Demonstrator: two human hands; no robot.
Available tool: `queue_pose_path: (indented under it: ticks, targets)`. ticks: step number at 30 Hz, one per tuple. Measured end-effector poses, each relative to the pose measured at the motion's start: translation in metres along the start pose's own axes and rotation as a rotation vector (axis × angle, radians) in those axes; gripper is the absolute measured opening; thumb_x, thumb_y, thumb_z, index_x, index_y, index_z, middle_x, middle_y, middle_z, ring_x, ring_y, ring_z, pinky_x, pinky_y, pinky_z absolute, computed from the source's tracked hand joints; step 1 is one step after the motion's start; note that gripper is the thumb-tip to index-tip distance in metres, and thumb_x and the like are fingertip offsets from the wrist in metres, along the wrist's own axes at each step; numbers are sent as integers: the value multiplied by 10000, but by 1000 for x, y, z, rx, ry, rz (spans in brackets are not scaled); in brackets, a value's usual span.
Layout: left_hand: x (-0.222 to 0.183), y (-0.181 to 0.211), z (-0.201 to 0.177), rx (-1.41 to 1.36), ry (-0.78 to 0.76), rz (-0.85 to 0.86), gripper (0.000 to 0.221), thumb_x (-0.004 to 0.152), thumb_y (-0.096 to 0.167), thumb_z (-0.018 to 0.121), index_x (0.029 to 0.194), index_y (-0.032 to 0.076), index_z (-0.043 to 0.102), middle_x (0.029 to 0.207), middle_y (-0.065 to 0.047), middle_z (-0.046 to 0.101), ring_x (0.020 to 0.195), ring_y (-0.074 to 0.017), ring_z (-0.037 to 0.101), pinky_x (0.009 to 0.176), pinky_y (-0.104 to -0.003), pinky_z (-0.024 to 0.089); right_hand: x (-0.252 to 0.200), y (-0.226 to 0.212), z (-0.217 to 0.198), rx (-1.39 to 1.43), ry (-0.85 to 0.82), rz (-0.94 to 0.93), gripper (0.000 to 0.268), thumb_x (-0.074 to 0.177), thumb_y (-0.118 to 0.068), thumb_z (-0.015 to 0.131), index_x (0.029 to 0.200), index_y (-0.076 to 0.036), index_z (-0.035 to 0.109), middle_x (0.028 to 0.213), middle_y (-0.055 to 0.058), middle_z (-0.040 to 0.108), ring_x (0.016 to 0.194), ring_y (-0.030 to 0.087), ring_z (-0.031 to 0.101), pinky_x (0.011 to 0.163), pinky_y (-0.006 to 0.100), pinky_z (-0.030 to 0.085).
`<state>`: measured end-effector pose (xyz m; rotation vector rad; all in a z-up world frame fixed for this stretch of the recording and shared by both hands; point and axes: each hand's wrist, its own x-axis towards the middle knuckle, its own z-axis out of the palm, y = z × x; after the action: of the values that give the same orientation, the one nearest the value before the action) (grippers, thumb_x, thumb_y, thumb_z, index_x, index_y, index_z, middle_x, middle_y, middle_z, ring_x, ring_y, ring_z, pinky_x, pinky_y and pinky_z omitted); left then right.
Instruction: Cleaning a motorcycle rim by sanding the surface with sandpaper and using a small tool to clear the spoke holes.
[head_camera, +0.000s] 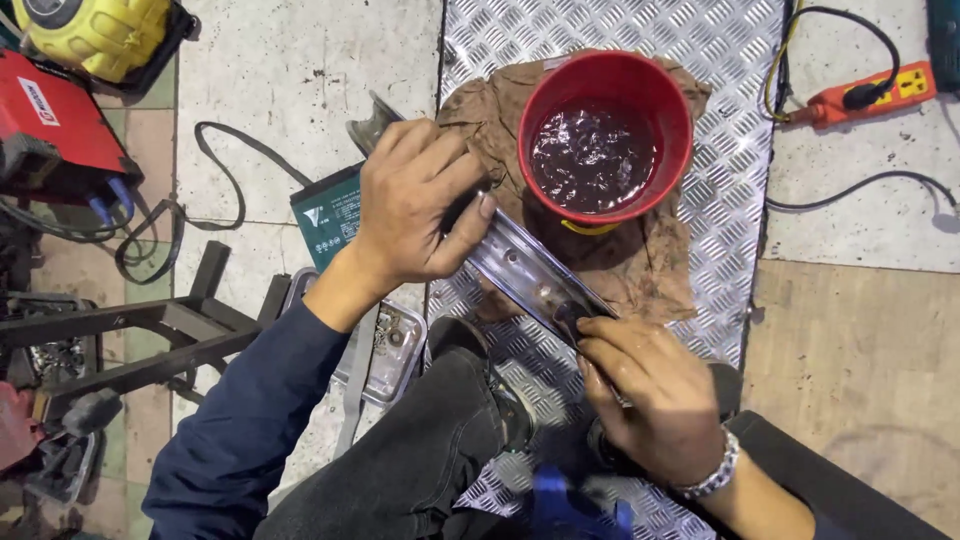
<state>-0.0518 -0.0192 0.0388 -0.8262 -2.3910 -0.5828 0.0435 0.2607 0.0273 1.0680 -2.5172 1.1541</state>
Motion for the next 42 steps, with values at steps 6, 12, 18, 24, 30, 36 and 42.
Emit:
queue_pose_path:
  ticks: [6,12,18,24,30,36,42]
  targets:
    - [0,4,-5,9,5,-22,385,1052,320,389,814,58,539,782,-96,516,738,-298,496,755,-429,419,-25,5,25,-250,54,47,431,1026,-391,558,1409,-195,591,1215,174,664,1126,304,636,981,493,491]
    - [1,22,-1,24,26,43,321,1002,274,449,820,58,601,769,-97,550,692,-299,499,764,-434,446,7,15,32,-112,6,-5,423,1044,-427,492,1412,-248,597,1545,250,453,1389,448,504,1171,566,387]
    - [-13,-4,4,-35,34,-72,419,1033,363,386,759,110,577,714,-48,542,688,-239,474,750,-414,410,-64,37,38,-176,-47,31,515,961,-507,617,1410,-259,581,1562,278,407,1373,463,495,1103,591,407]
    - [-4,9,15,-75,16,34,328,990,309,452,750,140,600,728,-59,612,667,-219,513,716,-397,444,1,12,29,-147,-93,-25,544,967,-497,668,1436,-248,552,1556,258,461,1416,442,524,1140,544,420]
    - [7,23,5,-57,50,40,279,992,266,526,808,71,604,769,-64,561,688,-274,493,732,-418,439,-12,9,33,-120,-63,50,454,1029,-439,505,1418,-213,567,1481,269,534,1342,468,562,1135,582,456]
    - [-11,16,14,-20,75,-2,338,983,336,456,741,154,604,740,-55,637,677,-230,552,775,-433,496,-37,3,35,-35,-14,28,396,1064,-334,492,1411,-155,556,1412,240,559,1320,433,583,1106,562,478]
    - [4,24,1,-59,57,46,313,1005,250,476,792,71,621,803,-77,624,688,-278,497,754,-412,429,-33,-1,38,-6,-72,156,383,1052,-277,503,1418,-195,579,1474,255,519,1343,459,532,1159,557,435]
